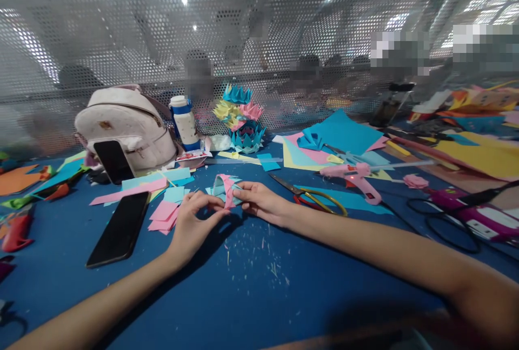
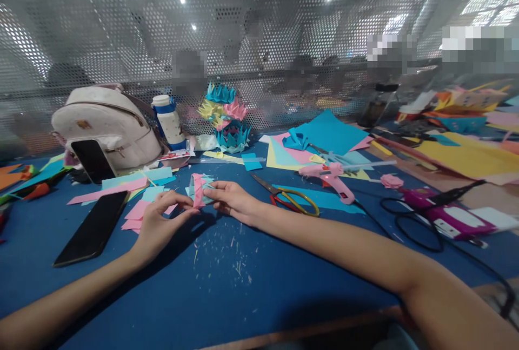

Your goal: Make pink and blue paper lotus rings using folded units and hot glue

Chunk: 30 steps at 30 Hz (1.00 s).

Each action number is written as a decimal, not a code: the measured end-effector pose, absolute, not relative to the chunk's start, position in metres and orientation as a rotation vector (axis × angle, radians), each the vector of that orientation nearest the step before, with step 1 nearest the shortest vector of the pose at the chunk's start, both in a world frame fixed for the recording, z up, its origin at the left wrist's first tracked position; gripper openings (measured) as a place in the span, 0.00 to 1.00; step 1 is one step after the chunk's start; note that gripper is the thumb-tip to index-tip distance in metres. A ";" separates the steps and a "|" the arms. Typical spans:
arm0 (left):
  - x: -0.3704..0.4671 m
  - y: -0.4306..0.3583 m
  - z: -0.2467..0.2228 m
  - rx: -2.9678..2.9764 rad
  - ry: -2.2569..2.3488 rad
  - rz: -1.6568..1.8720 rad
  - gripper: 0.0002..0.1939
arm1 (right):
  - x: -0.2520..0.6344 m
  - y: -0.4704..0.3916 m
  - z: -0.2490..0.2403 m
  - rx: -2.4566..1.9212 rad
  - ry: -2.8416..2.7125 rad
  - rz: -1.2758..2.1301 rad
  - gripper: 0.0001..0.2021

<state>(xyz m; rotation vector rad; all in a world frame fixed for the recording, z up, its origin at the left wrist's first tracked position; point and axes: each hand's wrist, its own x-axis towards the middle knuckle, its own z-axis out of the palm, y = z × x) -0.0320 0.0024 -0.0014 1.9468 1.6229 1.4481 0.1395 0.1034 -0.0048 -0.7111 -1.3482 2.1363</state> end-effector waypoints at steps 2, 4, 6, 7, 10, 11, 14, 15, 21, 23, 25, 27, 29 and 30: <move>-0.032 0.004 -0.001 1.851 1.623 1.422 0.05 | 0.140 0.102 -0.004 -0.724 -1.362 2.104 0.18; -0.032 0.005 -0.001 1.754 1.619 1.394 0.05 | 0.140 0.102 -0.002 -0.726 -1.385 2.056 0.17; -0.031 0.006 -0.001 1.689 1.605 1.367 0.04 | 0.140 0.101 -0.001 -0.719 -1.413 1.999 0.16; -0.031 0.007 -0.001 1.670 1.594 1.355 0.04 | 0.140 0.102 -0.001 -0.716 -1.427 1.973 0.16; -0.030 0.009 0.000 1.619 1.558 1.322 0.05 | 0.140 0.103 0.000 -0.715 -1.463 1.916 0.16; -0.030 0.009 0.001 1.604 1.549 1.313 0.05 | 0.140 0.103 0.000 -0.718 -1.473 1.904 0.16; -0.030 0.010 0.001 1.572 1.535 1.290 0.06 | 0.140 0.103 0.002 -0.734 -1.491 1.875 0.16; -0.030 0.010 0.001 1.566 1.533 1.285 0.06 | 0.140 0.103 0.002 -0.740 -1.495 1.867 0.15; -0.032 0.012 0.000 1.587 1.539 1.283 0.06 | 0.140 0.101 0.006 -0.753 -1.524 1.830 0.16; -0.031 0.011 0.000 1.626 1.539 1.289 0.06 | 0.140 0.100 0.006 -0.745 -1.535 1.830 0.16; -0.030 0.009 0.000 1.681 1.534 1.301 0.07 | 0.140 0.099 0.005 -0.734 -1.545 1.844 0.16; -0.030 0.008 0.000 1.743 1.533 1.317 0.07 | 0.140 0.098 0.003 -0.723 -1.547 1.862 0.17; -0.031 0.007 -0.001 1.803 1.546 1.332 0.08 | 0.140 0.098 0.003 -0.710 -1.547 1.877 0.18; -0.031 0.007 -0.002 1.828 1.558 1.338 0.09 | 0.140 0.097 0.003 -0.700 -1.551 1.883 0.18</move>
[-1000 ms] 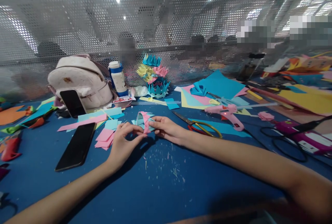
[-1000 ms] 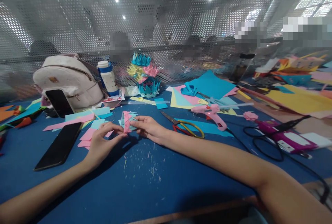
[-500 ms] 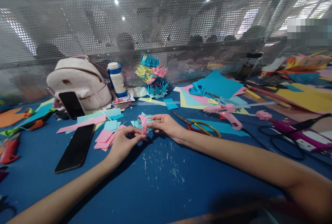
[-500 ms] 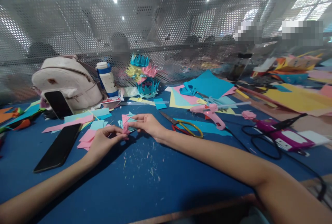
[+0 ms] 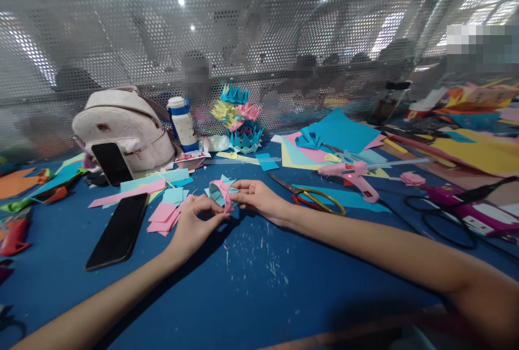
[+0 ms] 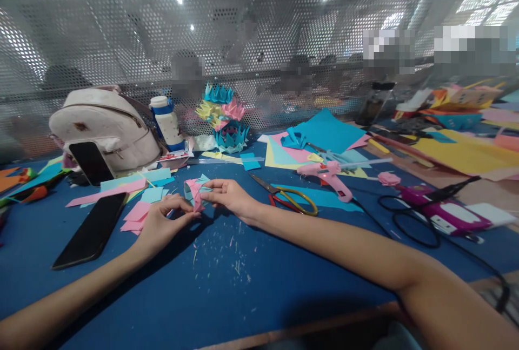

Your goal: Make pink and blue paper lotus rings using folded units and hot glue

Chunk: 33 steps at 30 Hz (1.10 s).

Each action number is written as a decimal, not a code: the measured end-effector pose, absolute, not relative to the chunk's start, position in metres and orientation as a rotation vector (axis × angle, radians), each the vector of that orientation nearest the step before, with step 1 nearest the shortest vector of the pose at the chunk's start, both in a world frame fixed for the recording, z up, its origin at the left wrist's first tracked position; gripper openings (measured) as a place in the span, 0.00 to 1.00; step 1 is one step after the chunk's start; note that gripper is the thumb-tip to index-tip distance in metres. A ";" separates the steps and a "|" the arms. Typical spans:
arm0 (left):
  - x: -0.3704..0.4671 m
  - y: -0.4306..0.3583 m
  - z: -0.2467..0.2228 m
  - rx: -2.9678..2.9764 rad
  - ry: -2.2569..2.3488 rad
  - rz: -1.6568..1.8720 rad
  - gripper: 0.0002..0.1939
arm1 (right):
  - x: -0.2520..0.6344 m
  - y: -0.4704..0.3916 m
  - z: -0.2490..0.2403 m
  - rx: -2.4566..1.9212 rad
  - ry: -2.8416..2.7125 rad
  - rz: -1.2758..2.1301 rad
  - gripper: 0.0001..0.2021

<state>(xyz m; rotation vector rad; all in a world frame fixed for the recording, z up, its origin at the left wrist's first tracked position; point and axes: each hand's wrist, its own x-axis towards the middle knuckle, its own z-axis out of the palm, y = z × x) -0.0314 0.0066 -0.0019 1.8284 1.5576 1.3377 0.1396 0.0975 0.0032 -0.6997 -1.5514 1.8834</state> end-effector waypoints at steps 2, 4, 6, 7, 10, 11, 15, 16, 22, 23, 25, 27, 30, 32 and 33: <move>-0.033 0.007 -0.003 1.868 1.584 1.343 0.09 | 0.140 0.097 0.004 -0.675 -1.570 1.895 0.19; -0.033 0.007 -0.003 1.899 1.603 1.337 0.09 | 0.141 0.096 0.005 -0.654 -1.590 1.907 0.20; -0.033 0.006 -0.003 1.930 1.610 1.319 0.09 | 0.141 0.096 0.004 -0.642 -1.599 1.917 0.20; -0.033 0.006 -0.003 1.948 1.611 1.307 0.09 | 0.141 0.096 0.004 -0.637 -1.601 1.920 0.21; -0.030 0.003 -0.002 2.025 1.603 1.274 0.09 | 0.141 0.097 0.001 -0.624 -1.609 1.929 0.22; -0.029 0.002 -0.001 2.056 1.594 1.262 0.09 | 0.141 0.097 0.001 -0.619 -1.615 1.934 0.22; -0.029 0.001 0.000 2.127 1.567 1.240 0.09 | 0.141 0.097 0.001 -0.602 -1.633 1.945 0.23; -0.029 0.001 0.000 2.122 1.577 1.245 0.10 | 0.141 0.097 0.002 -0.602 -1.630 1.940 0.23; -0.033 0.004 -0.004 2.068 1.616 1.243 0.09 | 0.141 0.096 0.003 -0.646 -1.579 1.897 0.19; -0.033 0.005 -0.005 2.066 1.613 1.242 0.09 | 0.141 0.096 0.003 -0.656 -1.572 1.891 0.19; -0.032 0.005 -0.006 2.071 1.599 1.242 0.08 | 0.141 0.097 0.003 -0.678 -1.561 1.881 0.20; -0.031 0.005 -0.006 2.068 1.574 1.245 0.05 | 0.141 0.097 0.002 -0.697 -1.552 1.866 0.20; -0.029 0.004 -0.004 1.975 1.534 1.275 0.04 | 0.140 0.095 0.001 -0.707 -1.537 1.820 0.19; -0.029 0.004 -0.003 1.865 1.527 1.316 0.04 | 0.139 0.092 0.002 -0.694 -1.539 1.802 0.18; -0.029 0.004 -0.003 1.815 1.526 1.334 0.04 | 0.139 0.090 0.002 -0.685 -1.545 1.801 0.18</move>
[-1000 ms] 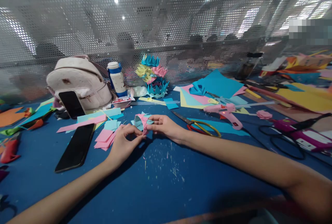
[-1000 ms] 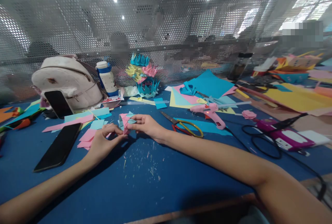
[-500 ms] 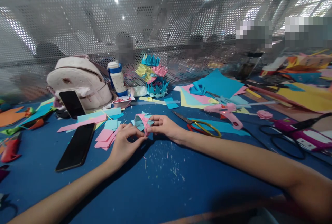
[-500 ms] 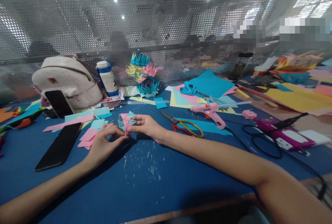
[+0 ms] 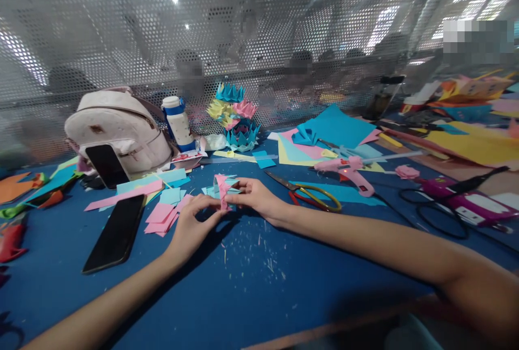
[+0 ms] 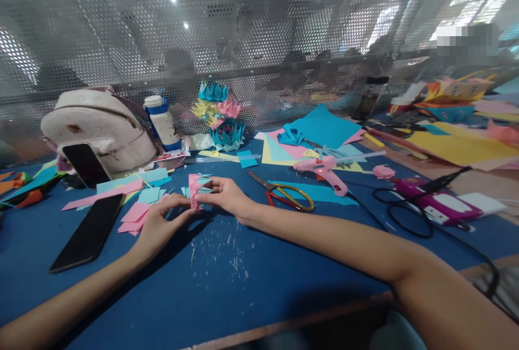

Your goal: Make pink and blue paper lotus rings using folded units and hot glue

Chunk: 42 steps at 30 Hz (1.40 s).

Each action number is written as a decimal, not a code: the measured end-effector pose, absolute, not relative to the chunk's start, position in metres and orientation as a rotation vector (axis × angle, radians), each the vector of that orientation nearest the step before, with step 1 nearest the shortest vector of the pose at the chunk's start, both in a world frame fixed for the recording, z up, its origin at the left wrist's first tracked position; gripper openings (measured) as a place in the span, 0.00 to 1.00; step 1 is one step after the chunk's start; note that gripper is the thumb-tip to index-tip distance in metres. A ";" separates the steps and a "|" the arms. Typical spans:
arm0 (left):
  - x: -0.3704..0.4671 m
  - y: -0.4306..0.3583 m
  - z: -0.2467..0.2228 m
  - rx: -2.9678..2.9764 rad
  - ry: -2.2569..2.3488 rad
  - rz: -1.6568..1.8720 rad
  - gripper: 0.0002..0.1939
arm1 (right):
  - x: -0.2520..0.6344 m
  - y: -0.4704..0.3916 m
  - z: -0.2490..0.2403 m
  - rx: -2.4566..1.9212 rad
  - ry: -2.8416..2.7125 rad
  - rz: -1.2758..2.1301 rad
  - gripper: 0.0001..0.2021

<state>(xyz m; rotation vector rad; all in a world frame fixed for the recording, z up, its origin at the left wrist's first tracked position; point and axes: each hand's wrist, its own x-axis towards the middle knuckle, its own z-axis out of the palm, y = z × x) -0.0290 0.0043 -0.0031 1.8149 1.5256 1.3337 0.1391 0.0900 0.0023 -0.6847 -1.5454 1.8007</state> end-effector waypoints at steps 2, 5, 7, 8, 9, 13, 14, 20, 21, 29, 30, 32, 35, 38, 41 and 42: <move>-0.030 0.005 -0.003 1.741 1.523 1.351 0.05 | 0.139 0.087 0.004 -0.663 -1.563 1.807 0.17; -0.032 0.008 -0.004 1.659 1.508 1.351 0.09 | 0.139 0.085 0.006 -0.630 -1.587 1.802 0.18; -0.034 0.010 -0.004 1.615 1.496 1.359 0.10 | 0.139 0.086 0.006 -0.609 -1.609 1.786 0.19; -0.035 0.011 -0.004 1.598 1.490 1.364 0.11 | 0.139 0.086 0.005 -0.601 -1.625 1.776 0.19; -0.035 0.011 -0.004 1.582 1.484 1.370 0.11 | 0.139 0.086 0.004 -0.594 -1.642 1.766 0.19; -0.036 0.012 -0.004 1.522 1.462 1.384 0.12 | 0.139 0.087 0.000 -0.557 -1.749 1.707 0.18; -0.036 0.012 -0.004 1.507 1.455 1.386 0.11 | 0.139 0.088 -0.001 -0.545 -1.774 1.686 0.18; -0.033 0.013 -0.003 1.429 1.391 1.387 0.10 | 0.140 0.093 -0.003 -0.540 -1.840 1.564 0.16; -0.033 0.013 -0.003 1.415 1.383 1.388 0.10 | 0.141 0.093 -0.003 -0.537 -1.853 1.552 0.16; -0.039 0.013 -0.010 1.268 1.318 1.430 0.09 | 0.143 0.088 -0.002 -0.517 -1.976 1.468 0.14; -0.039 0.013 -0.010 1.257 1.303 1.429 0.09 | 0.143 0.087 -0.002 -0.511 -2.008 1.443 0.14; -0.039 0.013 -0.011 1.244 1.270 1.420 0.10 | 0.144 0.086 -0.001 -0.491 -2.076 1.395 0.14; -0.038 0.014 -0.010 1.237 1.217 1.401 0.11 | 0.145 0.087 0.000 -0.467 -2.144 1.334 0.14; -0.038 0.017 -0.010 1.228 1.163 1.384 0.10 | 0.147 0.088 0.001 -0.511 -2.256 1.102 0.12; -0.040 0.020 -0.013 1.184 1.138 1.403 0.11 | 0.148 0.091 0.002 -0.566 -2.343 0.884 0.11; -0.042 0.020 -0.014 1.162 1.136 1.415 0.10 | 0.149 0.092 0.002 -0.572 -2.352 0.856 0.10</move>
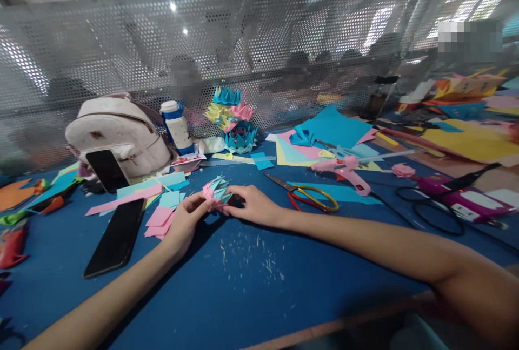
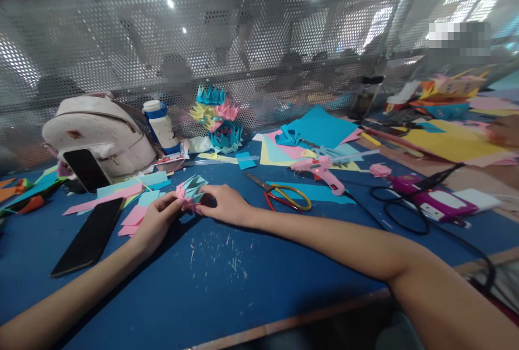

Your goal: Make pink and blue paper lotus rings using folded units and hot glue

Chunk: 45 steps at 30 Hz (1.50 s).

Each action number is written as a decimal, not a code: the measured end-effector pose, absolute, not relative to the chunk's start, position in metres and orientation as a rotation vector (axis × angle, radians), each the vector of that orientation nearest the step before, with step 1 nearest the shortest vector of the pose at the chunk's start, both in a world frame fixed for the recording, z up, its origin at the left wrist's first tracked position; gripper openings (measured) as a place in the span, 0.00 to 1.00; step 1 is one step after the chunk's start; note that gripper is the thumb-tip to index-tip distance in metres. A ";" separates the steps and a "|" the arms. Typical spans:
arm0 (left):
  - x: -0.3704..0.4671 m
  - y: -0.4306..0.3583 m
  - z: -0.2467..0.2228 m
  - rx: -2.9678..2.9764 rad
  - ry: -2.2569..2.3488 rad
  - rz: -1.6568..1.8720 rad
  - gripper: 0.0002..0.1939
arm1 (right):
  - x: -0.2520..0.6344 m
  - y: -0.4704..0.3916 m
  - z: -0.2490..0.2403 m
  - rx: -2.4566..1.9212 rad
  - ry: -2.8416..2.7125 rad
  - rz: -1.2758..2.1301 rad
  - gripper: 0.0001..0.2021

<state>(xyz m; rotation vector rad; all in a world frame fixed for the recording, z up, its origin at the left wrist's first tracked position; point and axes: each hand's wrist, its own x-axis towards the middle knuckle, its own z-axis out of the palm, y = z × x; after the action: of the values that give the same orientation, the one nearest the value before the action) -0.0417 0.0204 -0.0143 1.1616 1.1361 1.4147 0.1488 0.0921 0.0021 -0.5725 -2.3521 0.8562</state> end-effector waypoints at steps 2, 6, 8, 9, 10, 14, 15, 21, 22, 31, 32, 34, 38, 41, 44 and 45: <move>-0.044 0.021 -0.017 1.117 1.133 1.428 0.10 | 0.149 0.093 0.003 -0.575 -2.364 0.820 0.10; -0.047 0.021 -0.018 1.056 1.108 1.422 0.11 | 0.151 0.093 0.005 -0.524 -2.456 0.670 0.10; -0.047 0.021 -0.017 1.040 1.086 1.406 0.11 | 0.152 0.093 0.007 -0.485 -2.501 0.573 0.09; -0.047 0.021 -0.016 1.032 1.072 1.399 0.11 | 0.153 0.094 0.008 -0.473 -2.515 0.528 0.09; -0.047 0.022 -0.015 1.023 1.055 1.394 0.11 | 0.154 0.094 0.009 -0.466 -2.528 0.478 0.08; -0.046 0.024 -0.012 0.978 0.960 1.378 0.13 | 0.160 0.101 0.017 -0.392 -2.643 0.156 0.09; -0.046 0.024 -0.011 0.969 0.934 1.367 0.14 | 0.162 0.103 0.018 -0.351 -2.676 0.029 0.09; -0.038 0.019 -0.007 0.970 0.849 1.258 0.12 | 0.190 0.095 0.020 -0.107 -2.649 -0.481 0.15; -0.037 0.018 -0.007 0.982 0.848 1.236 0.12 | 0.196 0.092 0.017 -0.079 -2.642 -0.474 0.15; -0.041 0.013 -0.007 1.423 0.991 0.994 0.01 | 0.230 0.086 -0.009 -0.027 -2.782 -0.043 0.19; -0.040 0.012 -0.007 1.472 1.009 0.970 0.01 | 0.230 0.088 -0.010 -0.035 -2.808 0.010 0.19; -0.039 0.012 -0.006 1.554 1.004 0.911 0.02 | 0.230 0.089 -0.009 -0.034 -2.842 0.105 0.18; -0.036 0.012 -0.003 1.634 0.966 0.868 0.05 | 0.231 0.087 -0.006 -0.086 -2.851 0.237 0.18; -0.034 0.014 -0.001 1.661 0.980 0.838 0.06 | 0.232 0.086 -0.005 -0.151 -2.880 0.280 0.20; -0.036 0.015 -0.002 1.674 0.969 0.810 0.06 | 0.233 0.086 -0.005 -0.171 -2.894 0.296 0.21; -0.036 0.015 -0.003 1.663 0.973 0.811 0.06 | 0.233 0.086 -0.005 -0.171 -2.892 0.295 0.21</move>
<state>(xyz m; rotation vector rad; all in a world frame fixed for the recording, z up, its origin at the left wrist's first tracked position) -0.0365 0.0149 -0.0029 1.6634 0.9727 0.8114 0.2326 0.0864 -0.0051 -0.1707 -2.8921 0.2954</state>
